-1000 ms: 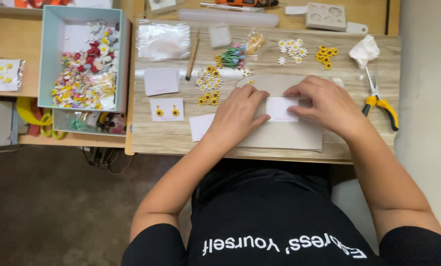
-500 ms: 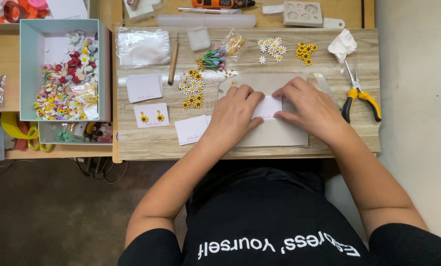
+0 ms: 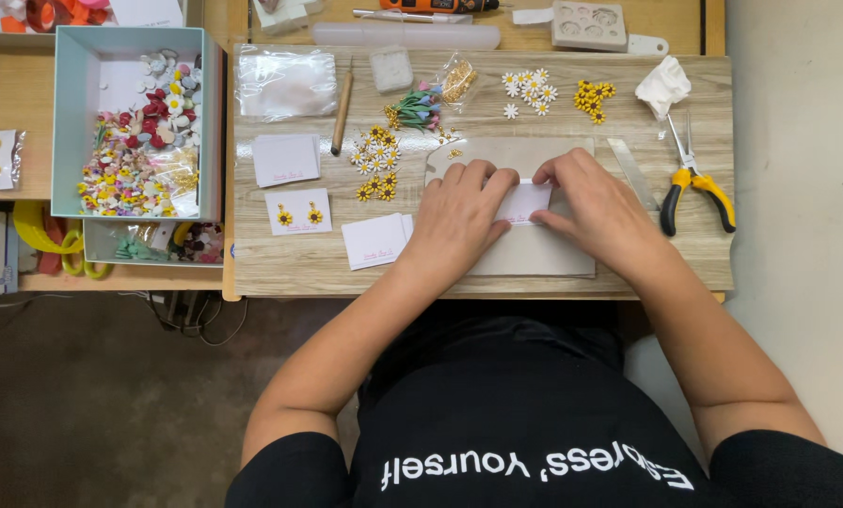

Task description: The person assembles flower-shaped earrings by hand. They pick up small flower charms and earring posts, attach the charms to the posts, and place the finished earrings onto small white display cards. The person repeats this process for multiple pairs of earrings.

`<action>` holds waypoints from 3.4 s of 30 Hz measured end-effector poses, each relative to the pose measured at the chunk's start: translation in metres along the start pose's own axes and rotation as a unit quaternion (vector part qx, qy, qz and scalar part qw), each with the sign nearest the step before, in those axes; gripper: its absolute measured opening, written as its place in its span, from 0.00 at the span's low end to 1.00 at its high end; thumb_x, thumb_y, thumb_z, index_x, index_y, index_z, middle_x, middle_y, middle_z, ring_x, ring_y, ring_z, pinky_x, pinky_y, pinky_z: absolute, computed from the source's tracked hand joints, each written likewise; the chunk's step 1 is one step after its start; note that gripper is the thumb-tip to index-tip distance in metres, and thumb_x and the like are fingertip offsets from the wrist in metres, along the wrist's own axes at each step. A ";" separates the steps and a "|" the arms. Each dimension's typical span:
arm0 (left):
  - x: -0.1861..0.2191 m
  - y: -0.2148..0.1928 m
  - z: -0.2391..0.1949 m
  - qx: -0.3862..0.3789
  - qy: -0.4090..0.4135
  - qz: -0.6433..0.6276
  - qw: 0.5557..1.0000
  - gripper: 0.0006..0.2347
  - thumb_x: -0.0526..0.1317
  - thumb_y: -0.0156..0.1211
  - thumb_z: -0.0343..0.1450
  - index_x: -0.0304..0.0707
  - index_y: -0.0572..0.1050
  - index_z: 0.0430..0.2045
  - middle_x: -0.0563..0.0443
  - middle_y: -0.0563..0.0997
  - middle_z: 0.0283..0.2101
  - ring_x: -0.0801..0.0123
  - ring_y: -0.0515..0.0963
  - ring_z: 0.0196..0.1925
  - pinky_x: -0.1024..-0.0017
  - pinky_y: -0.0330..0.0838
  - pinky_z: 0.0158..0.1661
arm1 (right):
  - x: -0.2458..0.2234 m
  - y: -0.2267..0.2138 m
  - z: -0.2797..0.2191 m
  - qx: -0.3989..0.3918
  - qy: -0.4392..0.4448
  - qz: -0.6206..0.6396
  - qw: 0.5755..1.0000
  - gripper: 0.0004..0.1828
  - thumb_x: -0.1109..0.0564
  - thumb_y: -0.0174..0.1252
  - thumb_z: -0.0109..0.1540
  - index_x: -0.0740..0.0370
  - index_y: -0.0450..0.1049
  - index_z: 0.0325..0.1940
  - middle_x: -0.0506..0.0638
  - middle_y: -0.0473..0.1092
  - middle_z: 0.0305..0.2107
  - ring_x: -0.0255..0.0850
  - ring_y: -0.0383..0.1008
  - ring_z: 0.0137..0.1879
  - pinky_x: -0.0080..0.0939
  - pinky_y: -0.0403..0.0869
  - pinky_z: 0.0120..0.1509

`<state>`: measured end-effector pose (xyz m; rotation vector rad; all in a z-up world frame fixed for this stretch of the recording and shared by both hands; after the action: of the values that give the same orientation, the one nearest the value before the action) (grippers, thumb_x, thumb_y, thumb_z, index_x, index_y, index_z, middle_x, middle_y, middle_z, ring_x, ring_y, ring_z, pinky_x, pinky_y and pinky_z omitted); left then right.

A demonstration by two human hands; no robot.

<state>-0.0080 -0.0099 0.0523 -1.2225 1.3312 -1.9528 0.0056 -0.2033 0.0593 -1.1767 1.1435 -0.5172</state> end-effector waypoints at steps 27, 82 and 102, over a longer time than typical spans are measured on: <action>-0.020 0.010 0.011 0.091 -0.082 -0.308 0.943 0.05 0.42 0.60 0.71 0.45 0.76 0.36 0.49 0.80 0.32 0.61 0.81 0.32 0.64 0.76 0.35 | 0.060 0.022 0.010 0.023 0.078 0.359 0.930 0.07 0.60 0.67 0.60 0.62 0.82 0.42 0.48 0.72 0.27 0.31 0.69 0.33 0.28 0.70 0.34; -0.089 -0.022 -0.010 0.212 -0.108 -0.372 0.897 0.10 0.46 0.65 0.70 0.55 0.81 0.44 0.53 0.75 0.40 0.67 0.80 0.34 0.68 0.77 0.41 | -0.023 0.016 0.126 -0.054 -0.030 0.460 0.886 0.18 0.64 0.70 0.58 0.62 0.70 0.47 0.51 0.74 0.30 0.31 0.70 0.26 0.24 0.68 0.26; -0.025 -0.008 0.023 0.110 -0.100 -0.445 0.883 0.10 0.44 0.68 0.69 0.47 0.80 0.42 0.51 0.77 0.44 0.69 0.81 0.37 0.75 0.77 0.38 | 0.016 -0.017 0.052 0.023 0.044 0.552 0.832 0.14 0.64 0.69 0.58 0.64 0.71 0.43 0.50 0.69 0.22 0.32 0.69 0.18 0.24 0.61 0.20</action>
<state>0.0249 0.0016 0.0520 -2.0720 0.4055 -2.3516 0.0618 -0.1995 0.0660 -0.2901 1.6510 0.3072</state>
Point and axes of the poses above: each hand's wrist, its own z-axis towards the middle knuckle, its own y-axis out of the palm, x = y × z, the point moved 3 cm from there along z, towards the middle knuckle
